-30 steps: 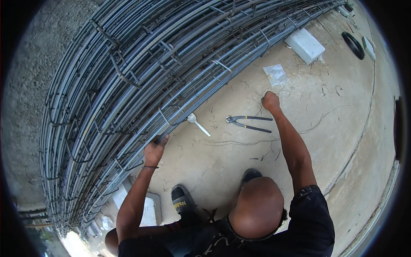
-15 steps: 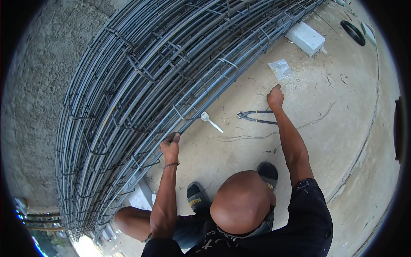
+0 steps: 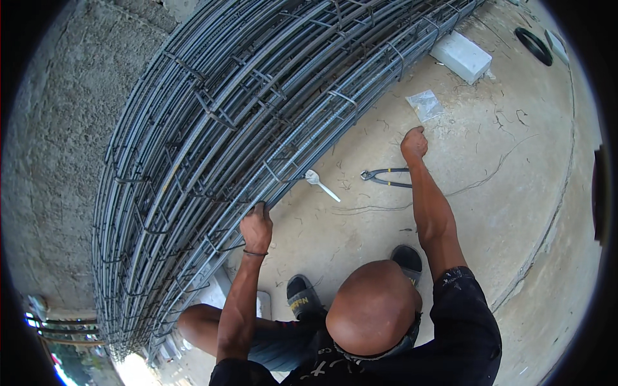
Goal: The person ties pieces of steel rebar together using thin wire, wrapping the wire around the joints and twisting it tightly by hand and then with pliers.
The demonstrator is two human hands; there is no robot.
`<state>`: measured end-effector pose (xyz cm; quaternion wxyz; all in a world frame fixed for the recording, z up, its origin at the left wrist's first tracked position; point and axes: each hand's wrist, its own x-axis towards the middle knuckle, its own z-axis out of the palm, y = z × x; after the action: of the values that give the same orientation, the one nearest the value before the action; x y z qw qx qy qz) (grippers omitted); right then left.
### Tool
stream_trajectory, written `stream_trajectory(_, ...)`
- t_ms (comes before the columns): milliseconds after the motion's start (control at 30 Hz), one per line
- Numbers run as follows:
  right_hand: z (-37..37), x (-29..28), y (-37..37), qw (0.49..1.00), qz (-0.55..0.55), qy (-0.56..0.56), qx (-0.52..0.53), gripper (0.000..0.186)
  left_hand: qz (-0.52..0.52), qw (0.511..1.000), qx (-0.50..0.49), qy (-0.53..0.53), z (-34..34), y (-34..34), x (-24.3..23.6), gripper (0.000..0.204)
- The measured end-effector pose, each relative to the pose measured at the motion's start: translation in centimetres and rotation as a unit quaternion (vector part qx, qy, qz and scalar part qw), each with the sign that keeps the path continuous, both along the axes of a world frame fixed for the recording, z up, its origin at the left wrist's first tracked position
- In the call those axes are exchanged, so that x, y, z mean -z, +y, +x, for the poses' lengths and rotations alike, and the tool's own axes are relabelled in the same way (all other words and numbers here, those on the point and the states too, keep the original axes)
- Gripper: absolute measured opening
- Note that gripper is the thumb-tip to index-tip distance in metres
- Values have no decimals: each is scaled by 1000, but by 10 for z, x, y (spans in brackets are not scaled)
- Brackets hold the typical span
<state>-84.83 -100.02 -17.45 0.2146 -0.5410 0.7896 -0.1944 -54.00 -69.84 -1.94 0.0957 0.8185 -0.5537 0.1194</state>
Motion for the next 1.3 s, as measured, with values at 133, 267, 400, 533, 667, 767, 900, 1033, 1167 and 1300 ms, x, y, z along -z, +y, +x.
stream_trajectory(133, 0, 4, 5, 998, -46, 26, -24, 33, -20, 1000, -16, 2, -4, -2, 4, 18)
stream_trajectory(267, -1, -12, 13, 989, -139, 24, -41, 25, -20, 1000, -2, 21, -4, -8, 10, 20)
stream_trajectory(400, 2, -91, 50, 947, -270, -120, -128, 18, -33, 999, 3, -14, 4, 2, 9, 21)
stream_trajectory(533, -3, -124, 85, 846, -387, -296, -215, 18, -25, 1000, 0, 9, 2, 0, 9, 22)
stream_trajectory(667, 34, -125, 134, 669, 18, -697, -257, 15, -11, 1000, -11, 24, 1, 2, 3, 23)
stream_trajectory(767, 79, -86, 145, 694, 142, -672, -215, 17, -3, 999, -1, 38, -1, 0, 1, 23)
stream_trajectory(900, 119, -71, 141, 718, 152, -654, -183, 17, 7, 999, 7, 52, -3, -3, -4, 23)
stream_trajectory(1033, 144, -63, 134, 794, 62, -561, -226, 16, 19, 998, 5, 63, -6, -2, -7, 23)
stream_trajectory(1167, 155, -61, 131, 782, 90, -592, -173, 14, -3, 998, 21, 63, -5, -1, -4, 19)
stream_trajectory(1300, 164, -74, 124, 615, 196, -761, -66, 14, 26, 996, 10, 82, -6, -2, -8, 25)
